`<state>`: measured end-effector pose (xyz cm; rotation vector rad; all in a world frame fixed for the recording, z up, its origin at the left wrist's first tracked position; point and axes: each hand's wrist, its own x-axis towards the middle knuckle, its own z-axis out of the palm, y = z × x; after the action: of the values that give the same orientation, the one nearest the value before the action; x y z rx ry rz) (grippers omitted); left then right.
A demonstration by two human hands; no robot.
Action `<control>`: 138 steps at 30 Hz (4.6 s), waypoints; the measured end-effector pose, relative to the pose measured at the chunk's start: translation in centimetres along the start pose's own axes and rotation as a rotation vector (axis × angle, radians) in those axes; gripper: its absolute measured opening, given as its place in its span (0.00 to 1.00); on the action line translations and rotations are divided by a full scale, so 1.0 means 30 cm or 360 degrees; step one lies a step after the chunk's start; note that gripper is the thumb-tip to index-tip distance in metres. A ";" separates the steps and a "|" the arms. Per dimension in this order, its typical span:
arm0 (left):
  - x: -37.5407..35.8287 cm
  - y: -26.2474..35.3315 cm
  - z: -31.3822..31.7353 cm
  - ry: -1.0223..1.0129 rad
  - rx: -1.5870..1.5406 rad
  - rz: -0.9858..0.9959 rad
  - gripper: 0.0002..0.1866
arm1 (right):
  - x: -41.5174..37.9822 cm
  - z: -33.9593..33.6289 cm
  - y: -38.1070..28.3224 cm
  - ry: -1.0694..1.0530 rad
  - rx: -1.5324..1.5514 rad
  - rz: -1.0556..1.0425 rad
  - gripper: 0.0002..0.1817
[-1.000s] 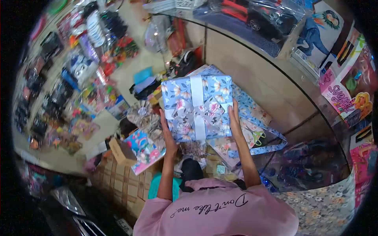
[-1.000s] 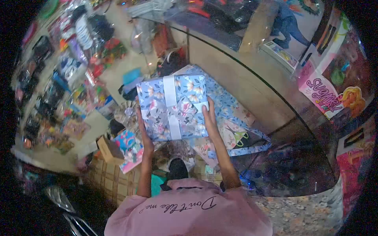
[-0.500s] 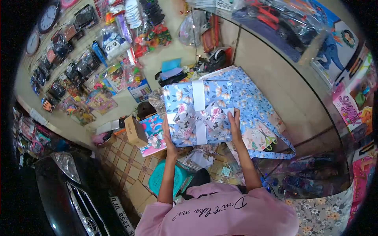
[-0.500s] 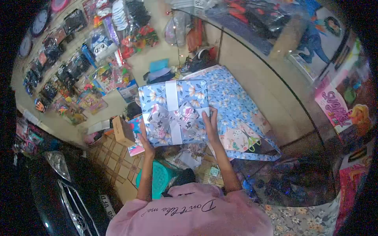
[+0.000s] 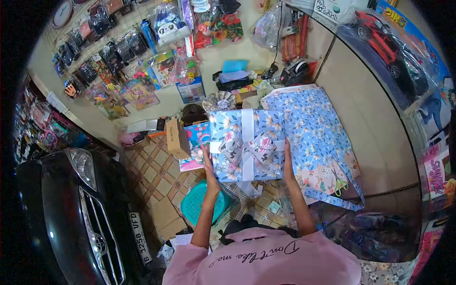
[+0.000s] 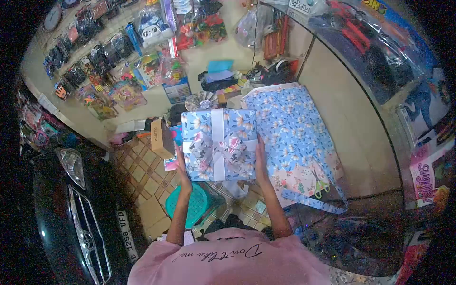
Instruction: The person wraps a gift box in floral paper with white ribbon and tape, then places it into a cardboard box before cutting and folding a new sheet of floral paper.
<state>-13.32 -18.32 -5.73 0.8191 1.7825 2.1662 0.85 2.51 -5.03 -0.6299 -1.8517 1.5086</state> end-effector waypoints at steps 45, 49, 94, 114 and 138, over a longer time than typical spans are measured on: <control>-0.155 -0.289 -0.630 -0.0047 0.0103 -0.0288 0.41 | 0.062 0.393 0.053 -0.1037 -0.0440 0.1096 0.50; -0.101 -0.285 -0.616 -0.0020 0.0137 -0.0334 0.45 | 0.075 0.401 0.142 -0.0586 -0.0674 0.0687 0.41; 0.708 -0.215 -0.506 -0.0939 0.1743 0.0473 0.56 | 0.653 0.662 0.105 -0.1642 -0.0976 -0.0531 0.65; 0.346 -0.653 -0.708 0.0389 0.1098 -0.0195 0.29 | 0.712 1.003 0.337 -0.0685 -0.0972 -0.0196 0.57; 0.645 -0.948 -0.874 0.0499 0.1806 -0.1236 0.66 | 0.782 1.197 0.717 -0.0690 -0.0759 -0.0065 0.52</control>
<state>-48.45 -23.64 -30.37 -0.1566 2.8187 0.7213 -42.36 0.51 -25.79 -0.4935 -2.5802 1.2458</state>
